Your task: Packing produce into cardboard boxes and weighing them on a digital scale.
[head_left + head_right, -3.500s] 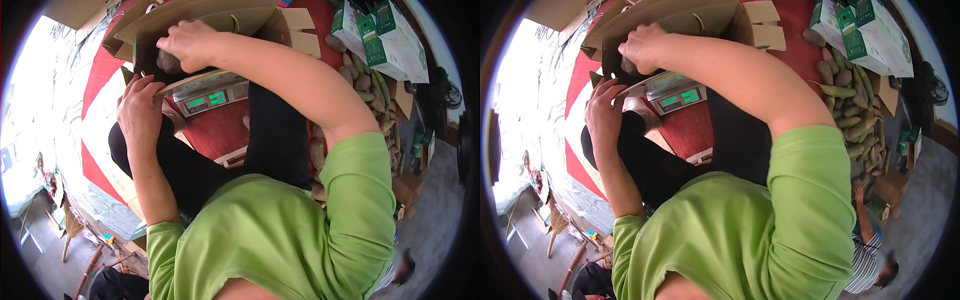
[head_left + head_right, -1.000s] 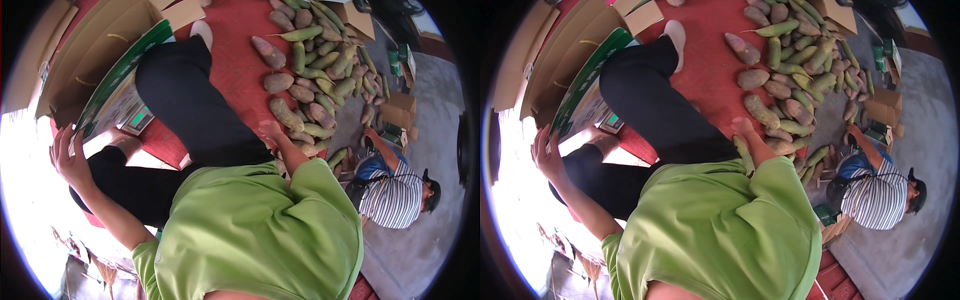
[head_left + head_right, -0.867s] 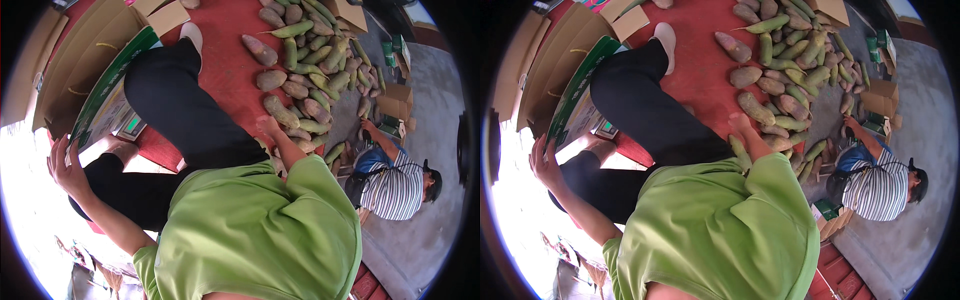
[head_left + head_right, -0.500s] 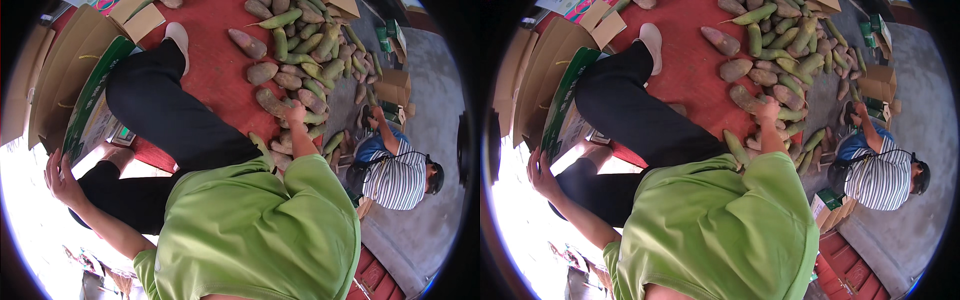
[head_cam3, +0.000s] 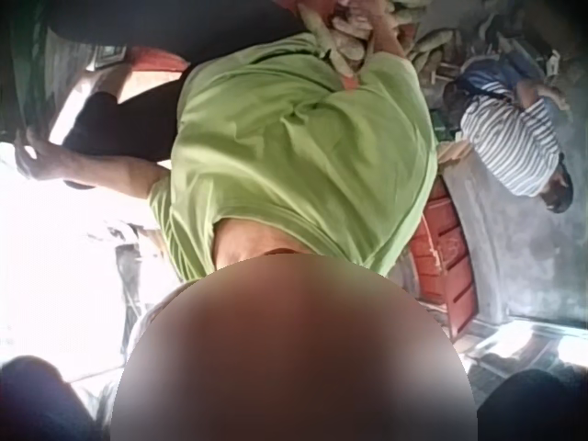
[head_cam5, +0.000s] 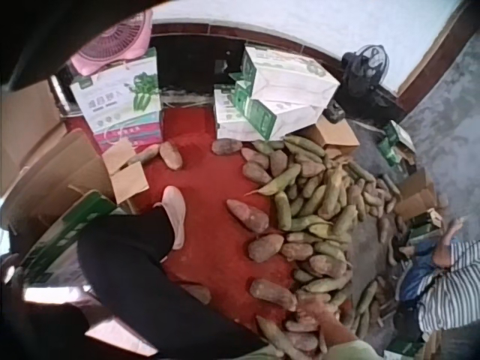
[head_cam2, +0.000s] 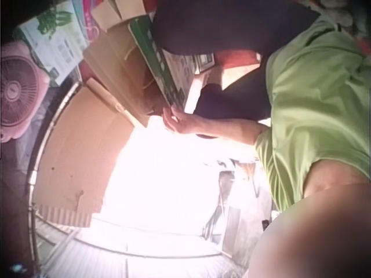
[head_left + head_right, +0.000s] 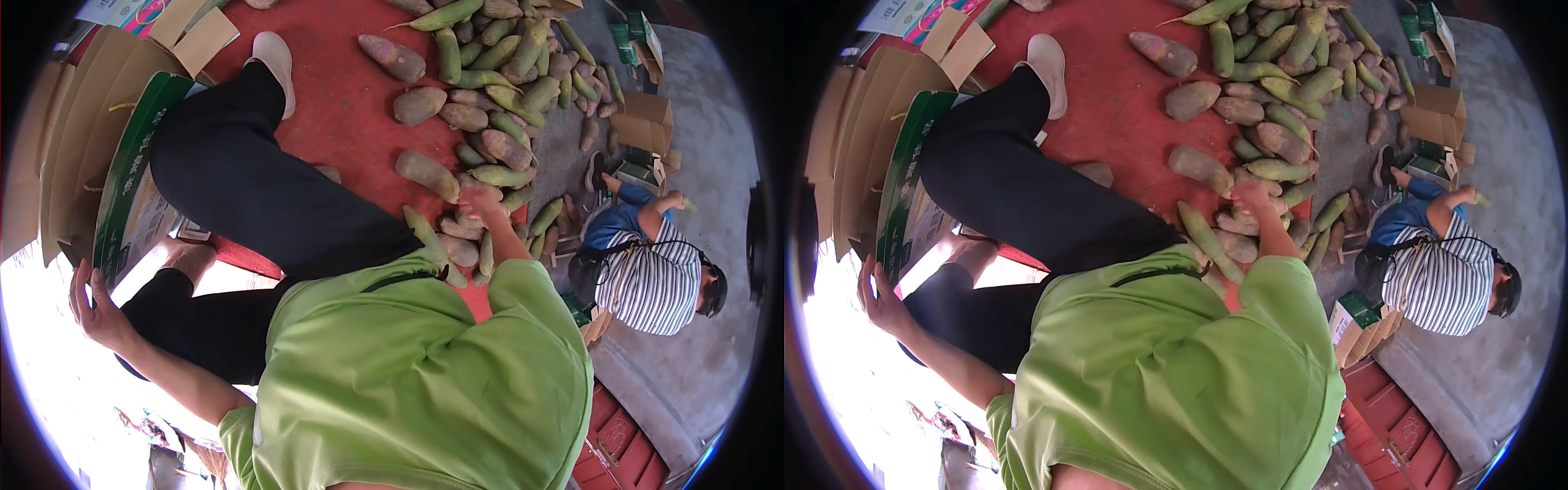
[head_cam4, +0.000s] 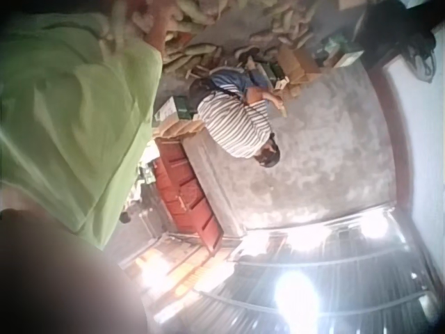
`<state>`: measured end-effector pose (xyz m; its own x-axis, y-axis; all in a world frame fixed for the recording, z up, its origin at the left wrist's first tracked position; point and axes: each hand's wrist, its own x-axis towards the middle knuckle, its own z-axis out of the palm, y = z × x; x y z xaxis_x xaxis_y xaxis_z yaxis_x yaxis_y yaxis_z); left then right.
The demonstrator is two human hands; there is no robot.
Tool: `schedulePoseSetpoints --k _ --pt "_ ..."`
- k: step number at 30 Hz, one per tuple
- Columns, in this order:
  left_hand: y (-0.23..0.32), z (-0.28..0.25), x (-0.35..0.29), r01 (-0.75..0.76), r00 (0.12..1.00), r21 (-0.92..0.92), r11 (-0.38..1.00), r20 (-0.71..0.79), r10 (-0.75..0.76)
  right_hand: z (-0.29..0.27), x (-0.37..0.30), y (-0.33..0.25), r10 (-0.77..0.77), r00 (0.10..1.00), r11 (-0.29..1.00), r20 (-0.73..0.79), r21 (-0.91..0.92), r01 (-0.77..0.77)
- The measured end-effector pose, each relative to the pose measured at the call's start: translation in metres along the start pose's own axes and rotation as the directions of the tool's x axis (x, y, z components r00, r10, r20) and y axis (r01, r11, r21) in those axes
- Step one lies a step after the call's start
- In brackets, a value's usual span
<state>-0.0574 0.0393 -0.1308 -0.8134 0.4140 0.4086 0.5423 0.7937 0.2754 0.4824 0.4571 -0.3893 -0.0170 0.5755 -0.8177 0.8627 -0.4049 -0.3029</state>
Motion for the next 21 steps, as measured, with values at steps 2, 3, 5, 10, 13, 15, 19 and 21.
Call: schedulePoseSetpoints --k 2,3,5,10,13,15,19,21 --pt "-0.003 0.001 0.001 0.018 1.000 -0.030 0.999 -0.002 -0.018 0.004 -0.002 0.003 0.194 0.979 0.979 0.069 0.049 -0.198" --pt "-0.006 0.007 0.004 -0.032 0.999 -0.062 0.998 -0.003 0.032 0.006 0.009 0.023 0.048 0.999 0.996 -0.021 -0.079 -0.049" --pt "-0.008 0.009 0.003 -0.079 0.997 -0.071 0.994 -0.006 0.079 0.018 0.019 0.033 -0.115 0.991 0.970 -0.068 -0.222 0.097" --pt "-0.008 0.004 0.007 -0.142 0.990 -0.007 0.990 0.000 0.142 0.051 0.037 -0.001 -0.433 0.886 0.841 -0.163 -0.427 0.332" --pt "-0.007 0.000 0.006 -0.146 0.989 -0.003 0.989 -0.001 0.146 0.065 0.049 -0.026 -0.335 0.932 0.929 -0.136 -0.215 0.302" --pt "-0.008 -0.001 0.005 -0.131 0.991 -0.021 0.991 -0.007 0.131 0.073 0.056 -0.038 -0.404 0.910 0.898 -0.096 -0.231 0.374" --pt "0.003 0.003 0.008 -0.122 0.992 -0.006 0.993 -0.015 0.122 0.082 0.067 -0.043 -0.364 0.930 0.929 -0.043 -0.090 0.359" --pt "0.009 0.009 0.011 -0.134 0.991 0.014 0.991 -0.020 0.134 0.077 0.079 -0.035 -0.340 0.941 0.938 -0.009 -0.070 0.338"
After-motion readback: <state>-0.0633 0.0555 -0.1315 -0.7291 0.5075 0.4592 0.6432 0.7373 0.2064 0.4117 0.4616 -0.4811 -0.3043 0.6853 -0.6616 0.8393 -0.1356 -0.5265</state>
